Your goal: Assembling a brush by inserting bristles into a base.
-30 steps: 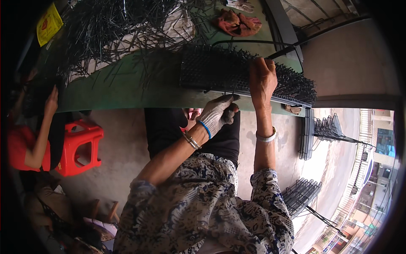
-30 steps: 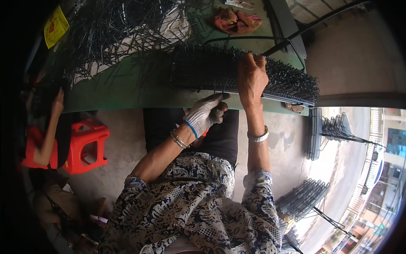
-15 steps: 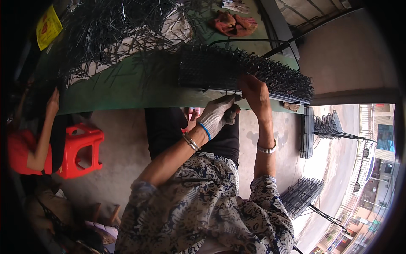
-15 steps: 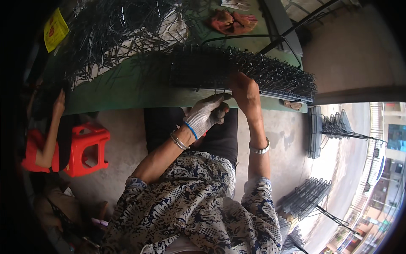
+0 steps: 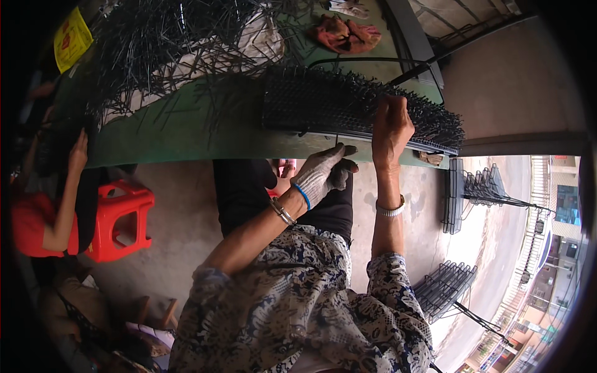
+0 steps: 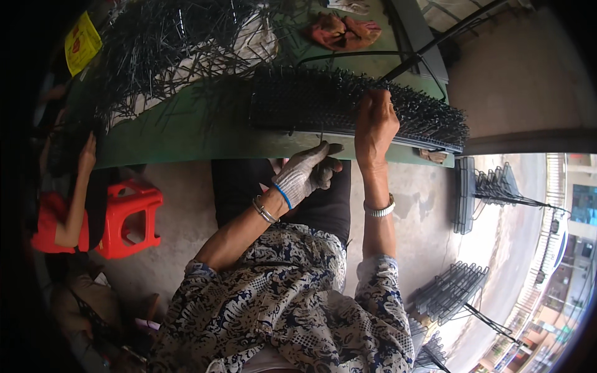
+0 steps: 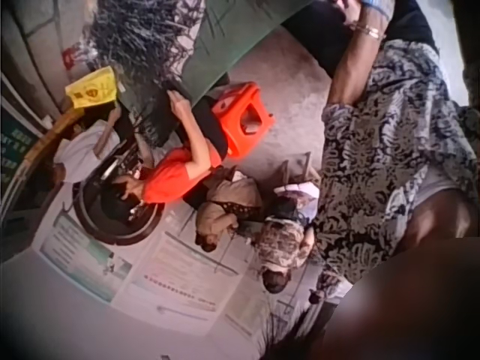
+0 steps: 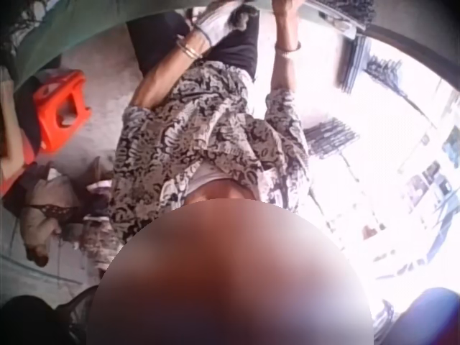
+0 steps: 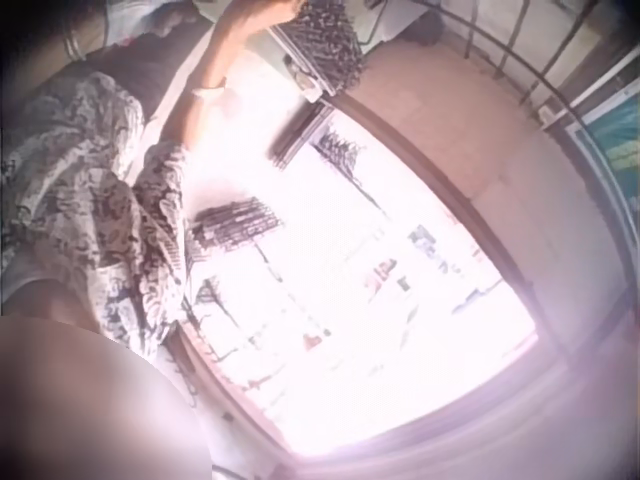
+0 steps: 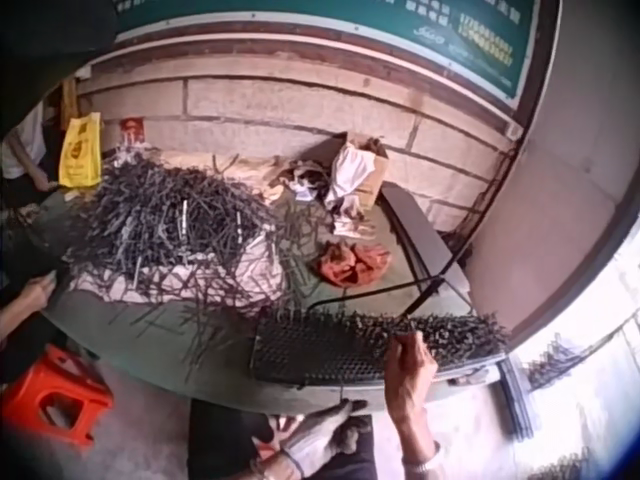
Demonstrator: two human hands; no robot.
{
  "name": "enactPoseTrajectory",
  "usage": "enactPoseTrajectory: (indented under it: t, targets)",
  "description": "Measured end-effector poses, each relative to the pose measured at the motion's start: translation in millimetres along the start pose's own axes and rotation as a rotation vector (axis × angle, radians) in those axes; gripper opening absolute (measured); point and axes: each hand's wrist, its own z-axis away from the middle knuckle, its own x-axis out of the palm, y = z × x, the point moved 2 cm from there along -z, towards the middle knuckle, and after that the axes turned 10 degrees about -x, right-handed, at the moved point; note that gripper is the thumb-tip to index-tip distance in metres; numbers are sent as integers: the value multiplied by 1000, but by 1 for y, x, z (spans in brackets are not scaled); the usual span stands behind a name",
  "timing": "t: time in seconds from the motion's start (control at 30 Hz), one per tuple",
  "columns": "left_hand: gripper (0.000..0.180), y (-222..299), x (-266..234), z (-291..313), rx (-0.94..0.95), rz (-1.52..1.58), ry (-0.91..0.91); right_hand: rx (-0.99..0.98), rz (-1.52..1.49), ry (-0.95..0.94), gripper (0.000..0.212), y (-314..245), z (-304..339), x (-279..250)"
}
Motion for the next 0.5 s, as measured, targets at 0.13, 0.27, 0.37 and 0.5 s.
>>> enactPoseTrajectory:
  t: [0.13, 0.27, 0.37, 0.5]
  targets:
    - [38, 2, 4, 5, 5, -29, 13, -36, 30, -23, 3, 6, -4, 2]
    - [38, 1, 4, 4, -6, -37, 23, 35, -37, -36, 4, 17, 2, 8]
    - [37, -1, 1, 2, -18, -35, 29, 39, -26, -108, 5, 21, 7, 10]
    - [36, -2, 3, 2, -38, -31, 39, -68, 199, -212, 7, 7, 5, 12]
